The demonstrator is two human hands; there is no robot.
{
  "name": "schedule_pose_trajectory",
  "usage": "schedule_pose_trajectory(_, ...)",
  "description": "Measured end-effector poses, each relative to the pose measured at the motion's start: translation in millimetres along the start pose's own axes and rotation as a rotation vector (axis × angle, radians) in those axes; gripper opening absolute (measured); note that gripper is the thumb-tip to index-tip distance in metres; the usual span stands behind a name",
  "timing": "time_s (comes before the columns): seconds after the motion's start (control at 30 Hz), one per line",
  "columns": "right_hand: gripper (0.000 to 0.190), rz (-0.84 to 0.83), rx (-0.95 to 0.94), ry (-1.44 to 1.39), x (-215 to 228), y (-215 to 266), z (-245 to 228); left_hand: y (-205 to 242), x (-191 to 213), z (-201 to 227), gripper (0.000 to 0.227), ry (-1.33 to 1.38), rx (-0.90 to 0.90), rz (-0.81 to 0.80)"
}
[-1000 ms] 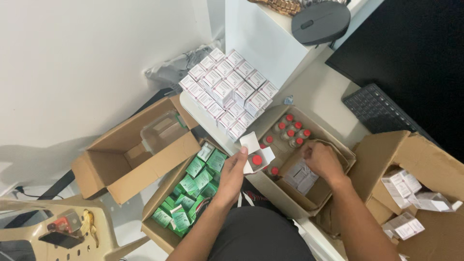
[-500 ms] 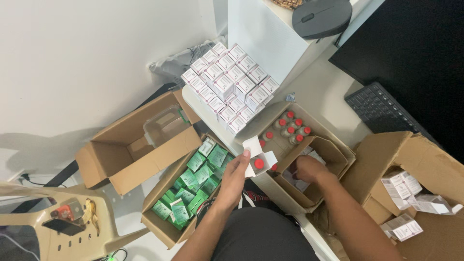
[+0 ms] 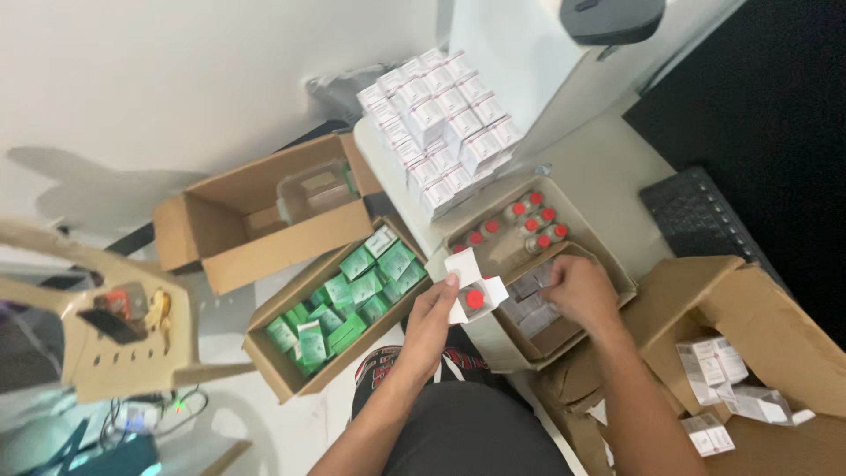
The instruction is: The person repeatedly picks small white boxes, opens them, places small bottles with red caps inside, closes the boxes, and stacks them on a nearby surface. The person also handles green-wrapped items and loose papers in the surrounding boxes.
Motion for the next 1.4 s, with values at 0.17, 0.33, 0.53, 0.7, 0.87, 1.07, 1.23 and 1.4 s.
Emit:
schedule_pose_trajectory(0.17,0.022,0.042,0.079,-0.021,27.9,27.2,-1.5,36.5,3.4,-27.0,0.053,-0.011,0.018,0.137)
schedule_pose_trajectory(0.33,0.026,-0.376,0.052,0.274,-44.5,-16.6,45.8,81.5,1.5,-49.7,0.055,0.07,0.012,0.152)
schedule_pose_trajectory(0.53,0.037,-0.723,0.363,0.677,-137.4,-42.4,72.6,124.7,-6.7,-72.9,0.053,0.168,-0.004,0.194)
schedule_pose_trajectory(0.7,0.041,-0.749,0.226,0.707,-126.6,-24.2,74.6,132.6,-10.3,-85.0,0.054,0.121,0.013,0.219)
schedule_pose_trajectory(0.87,0.026,-0.517,0.241,0.601,-90.6,-13.8,57.0,134.9,-12.2,-92.5,0.054,0.157,-0.021,0.204)
schedule_pose_trajectory(1.07,0.043,-0.529,0.279,0.636,-110.0,-34.9,93.8,117.9,-18.8,-90.8,0.052,0.144,0.0,0.142)
schedule_pose_trajectory(1.23,0.056,-0.482,0.303,0.548,-131.7,-52.2,106.2,85.4,-10.4,-67.3,0.056,0.079,0.034,0.138)
schedule_pose_trajectory(1.4,0.044,-0.485,0.276,0.493,-128.0,-35.1,86.8,46.7,-11.3,-36.4,0.059,0.117,0.071,0.072)
Point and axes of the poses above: each hand's wrist, its own y-axis away from the middle knuckle, its own x-axis out of the back of the hand, z = x × y, the point moved 8 cm from there along -y, towards the middle knuckle, and after that the axes turned 1 degree about -z, right-handed, at the moved point
